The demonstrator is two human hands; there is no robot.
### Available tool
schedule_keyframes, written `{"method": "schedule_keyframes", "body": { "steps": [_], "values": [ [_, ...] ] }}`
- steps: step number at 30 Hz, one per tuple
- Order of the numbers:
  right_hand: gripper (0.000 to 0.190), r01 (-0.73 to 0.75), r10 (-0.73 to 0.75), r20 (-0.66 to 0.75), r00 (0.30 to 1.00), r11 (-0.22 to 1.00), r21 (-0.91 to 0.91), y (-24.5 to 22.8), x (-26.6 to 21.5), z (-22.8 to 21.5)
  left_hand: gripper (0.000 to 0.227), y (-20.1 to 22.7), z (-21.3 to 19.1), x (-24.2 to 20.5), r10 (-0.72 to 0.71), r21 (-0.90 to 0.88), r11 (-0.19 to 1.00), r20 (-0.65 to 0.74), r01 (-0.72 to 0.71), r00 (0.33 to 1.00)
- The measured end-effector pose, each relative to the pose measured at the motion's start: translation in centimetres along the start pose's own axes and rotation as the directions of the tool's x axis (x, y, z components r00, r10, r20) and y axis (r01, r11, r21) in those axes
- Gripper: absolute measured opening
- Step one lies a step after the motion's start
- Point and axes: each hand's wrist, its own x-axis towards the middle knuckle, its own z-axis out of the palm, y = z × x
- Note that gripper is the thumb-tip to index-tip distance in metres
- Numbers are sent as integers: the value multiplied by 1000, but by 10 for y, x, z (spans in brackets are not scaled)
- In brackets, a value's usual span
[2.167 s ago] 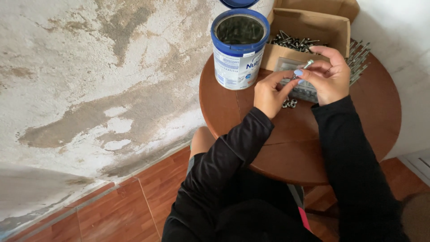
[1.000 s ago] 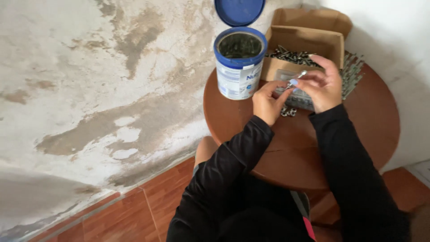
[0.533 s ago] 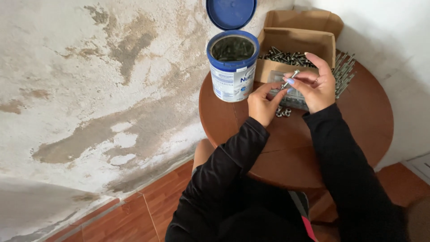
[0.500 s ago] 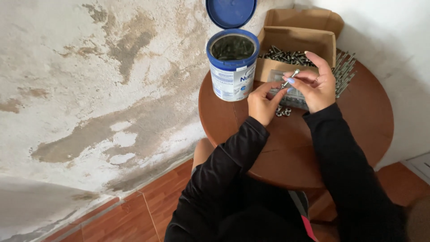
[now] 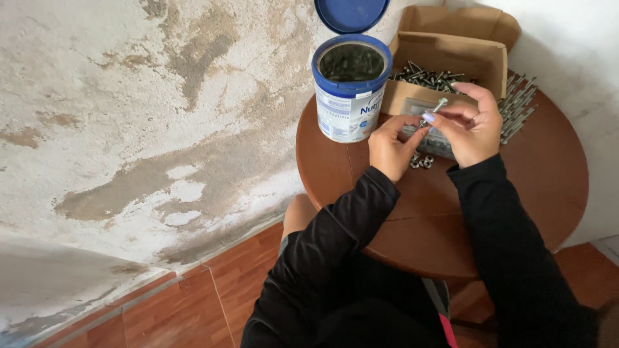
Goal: Assembling small bolts and nuts by hand at a table
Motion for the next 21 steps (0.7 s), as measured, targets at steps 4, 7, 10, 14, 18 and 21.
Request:
{"method": "schedule_keyframes", "body": {
  "steps": [4,7,10,14,18,21],
  "values": [
    [62,28,-28,8,1000,999,-24,-18,-1,8,19,3,0,2,-5,-36,999,1,5,1000],
    [53,24,-24,25,999,1000,12,-28,-3,14,19,6,-4,1,16,-7,1000,-6,-16,1000],
    [43,-30,29,20,999,997,67,-18,-3,14,19,0,-3,0,18,-10,1000,6,-17,1000],
    [38,-70,78,-33,996,982,176,7,1,10,19,-7,1,2,64,9,998,3,-64,998],
    [46,-17,21,-28,999,986,164,38,4,-5,20,-10,4,-3,65,19,998,25,-66,998],
    [63,12,-8,-32,999,991,134,9,-1,2,18,-7,3,-2,67,29,997,42,-69,997]
  ]
}}
